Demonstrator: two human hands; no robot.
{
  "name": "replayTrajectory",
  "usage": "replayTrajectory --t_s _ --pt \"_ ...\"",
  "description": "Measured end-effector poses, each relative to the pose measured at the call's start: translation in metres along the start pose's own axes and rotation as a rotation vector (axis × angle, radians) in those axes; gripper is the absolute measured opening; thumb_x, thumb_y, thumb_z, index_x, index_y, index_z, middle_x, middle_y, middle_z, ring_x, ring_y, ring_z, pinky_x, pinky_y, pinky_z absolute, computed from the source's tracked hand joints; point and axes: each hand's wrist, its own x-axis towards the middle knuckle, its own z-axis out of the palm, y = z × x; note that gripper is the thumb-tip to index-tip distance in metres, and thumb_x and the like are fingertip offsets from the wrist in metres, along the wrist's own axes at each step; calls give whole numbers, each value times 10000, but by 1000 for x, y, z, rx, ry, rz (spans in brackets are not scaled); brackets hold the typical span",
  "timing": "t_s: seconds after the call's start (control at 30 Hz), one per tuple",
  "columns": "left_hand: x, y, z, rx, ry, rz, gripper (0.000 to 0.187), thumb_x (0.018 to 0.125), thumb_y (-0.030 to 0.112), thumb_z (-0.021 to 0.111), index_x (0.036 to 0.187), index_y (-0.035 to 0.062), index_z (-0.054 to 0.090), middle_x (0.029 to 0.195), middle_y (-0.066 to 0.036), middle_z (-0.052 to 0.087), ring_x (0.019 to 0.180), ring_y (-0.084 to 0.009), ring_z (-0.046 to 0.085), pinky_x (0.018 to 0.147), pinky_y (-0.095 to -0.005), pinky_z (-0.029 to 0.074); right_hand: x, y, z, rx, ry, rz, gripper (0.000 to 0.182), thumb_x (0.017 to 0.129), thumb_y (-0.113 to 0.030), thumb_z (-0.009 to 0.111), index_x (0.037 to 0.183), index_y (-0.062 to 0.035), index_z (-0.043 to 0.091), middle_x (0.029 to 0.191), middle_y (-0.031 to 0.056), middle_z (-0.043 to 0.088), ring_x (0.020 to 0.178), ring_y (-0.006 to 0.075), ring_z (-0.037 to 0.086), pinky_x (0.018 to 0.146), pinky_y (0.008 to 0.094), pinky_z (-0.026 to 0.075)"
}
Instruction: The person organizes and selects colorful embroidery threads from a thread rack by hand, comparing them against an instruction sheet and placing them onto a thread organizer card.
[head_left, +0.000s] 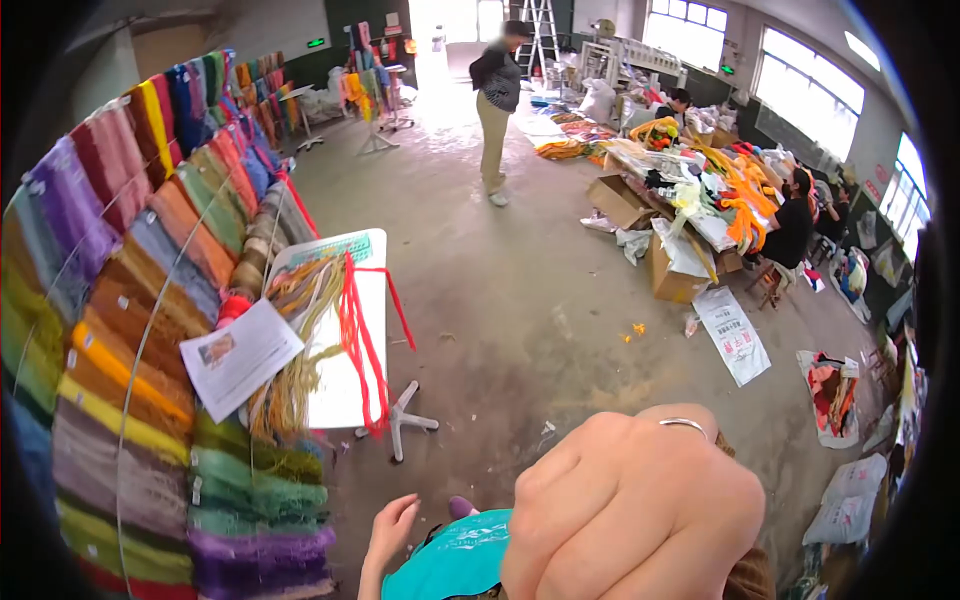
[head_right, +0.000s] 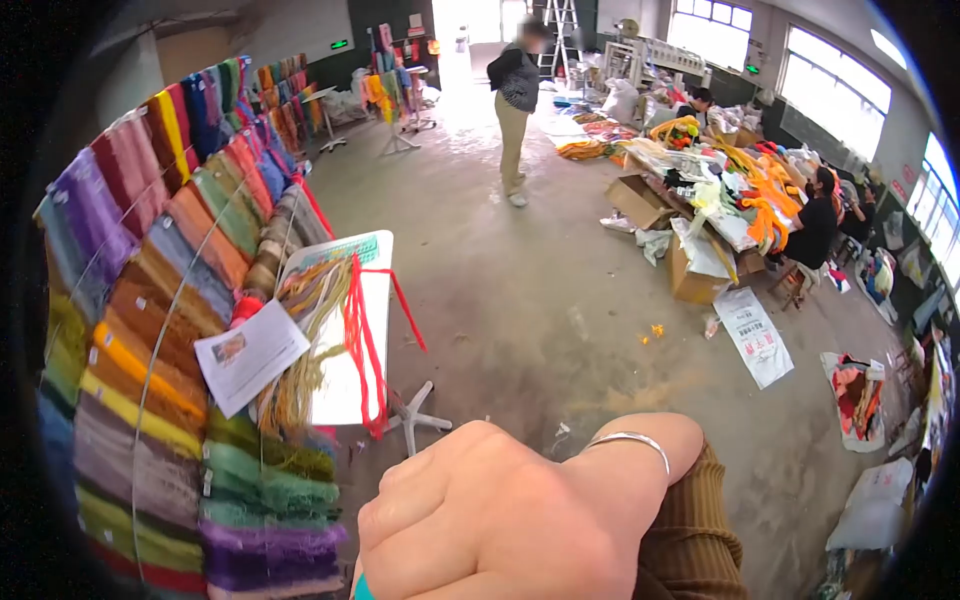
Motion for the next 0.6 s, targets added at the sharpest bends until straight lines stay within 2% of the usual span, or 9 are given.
replayTrajectory --t_s 0.07,0.1,0.17,0.3,0.43,0.6 --pt "51 45 3 10 -160 221 296 943 159 588 1192 6 632 1119 -130 676 1011 -212 659 869 -304 506 8 26 -17 -21 79 3 543 872 -437 697 572 -38 485 559 56 514 464 216 542 414 281 399" --pt "73 67 5 13 -173 221 296 943 159 588 1192 6 632 1119 -130 676 1011 -212 659 869 -304 506 13 38 -29 -28 51 14 545 871 -435 700 572 -34 484 561 60 514 464 215 541 415 282 405" --pt "110 106 8 102 -322 441 304 940 144 592 1215 14 613 1130 -130 661 1031 -226 650 876 -309 507 18 60 -49 -35 28 28 546 870 -433 702 572 -30 484 564 64 514 463 214 540 415 284 410" --pt "162 154 12 127 -472 460 334 931 157 612 1239 29 596 1119 -134 660 1020 -248 652 877 -331 511 20 109 -87 -28 99 -31 543 866 -426 711 575 -25 487 566 75 517 449 212 534 388 291 400" --pt "208 174 8 203 -475 422 338 935 171 614 1243 34 595 1116 -140 654 1027 -261 647 876 -334 510 14 164 -141 44 72 -26 545 864 -426 713 573 -29 479 553 67 503 427 209 511 372 289 382" --pt "262 184 7 150 -268 197 331 944 154 591 1251 28 592 1135 -129 655 1044 -233 642 885 -320 505 -3 237 -218 156 110 -101 551 881 -419 693 559 -39 456 518 62 476 408 209 489 365 278 362"
